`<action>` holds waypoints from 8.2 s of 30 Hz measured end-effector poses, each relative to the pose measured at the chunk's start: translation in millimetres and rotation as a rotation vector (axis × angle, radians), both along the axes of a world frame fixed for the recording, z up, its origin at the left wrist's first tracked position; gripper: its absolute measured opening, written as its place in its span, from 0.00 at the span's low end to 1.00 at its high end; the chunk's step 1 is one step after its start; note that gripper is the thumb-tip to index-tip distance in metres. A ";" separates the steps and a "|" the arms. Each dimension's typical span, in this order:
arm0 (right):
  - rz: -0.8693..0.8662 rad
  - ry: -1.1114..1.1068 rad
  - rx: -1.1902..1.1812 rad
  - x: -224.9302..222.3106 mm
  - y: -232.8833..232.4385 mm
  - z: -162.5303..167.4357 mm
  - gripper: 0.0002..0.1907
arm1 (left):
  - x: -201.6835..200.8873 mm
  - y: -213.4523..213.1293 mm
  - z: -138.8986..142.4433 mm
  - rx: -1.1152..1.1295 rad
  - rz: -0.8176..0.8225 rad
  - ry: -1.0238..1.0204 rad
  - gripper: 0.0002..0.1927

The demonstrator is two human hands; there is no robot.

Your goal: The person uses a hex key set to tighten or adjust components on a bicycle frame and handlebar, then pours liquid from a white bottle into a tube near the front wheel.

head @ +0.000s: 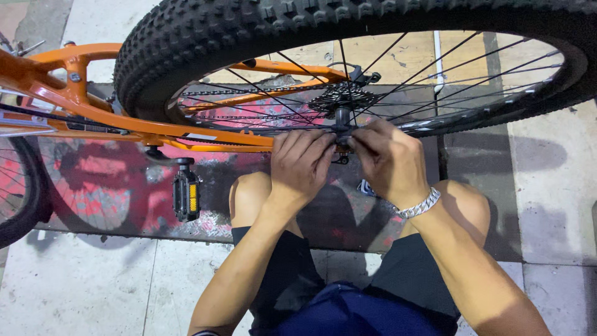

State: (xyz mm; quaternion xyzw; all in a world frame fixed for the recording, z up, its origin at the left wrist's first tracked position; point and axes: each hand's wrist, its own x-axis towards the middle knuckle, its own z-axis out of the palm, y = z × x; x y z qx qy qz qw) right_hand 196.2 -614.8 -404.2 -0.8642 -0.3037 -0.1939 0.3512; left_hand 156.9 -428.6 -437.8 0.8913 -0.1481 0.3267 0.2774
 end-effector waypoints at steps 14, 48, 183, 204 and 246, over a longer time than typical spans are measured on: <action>0.033 -0.052 -0.067 -2.4 -8.0 4.1 0.07 | 3.0 -5.9 -3.7 -0.020 0.044 -0.035 0.10; -0.174 0.838 0.126 -124.8 20.8 11.5 0.14 | -2.3 -2.2 -21.3 -0.001 0.000 -0.054 0.12; -0.386 0.410 -0.160 3.7 -36.0 -81.2 0.23 | -4.6 -7.7 -14.7 0.050 0.030 0.007 0.11; -0.251 0.633 0.147 -16.3 -143.4 -42.9 0.11 | 31.4 -229.1 -225.9 -0.972 0.481 1.626 0.33; 0.244 1.000 0.416 -57.0 -130.4 568.8 0.33 | -37.2 -171.4 643.8 -0.958 0.157 0.881 0.38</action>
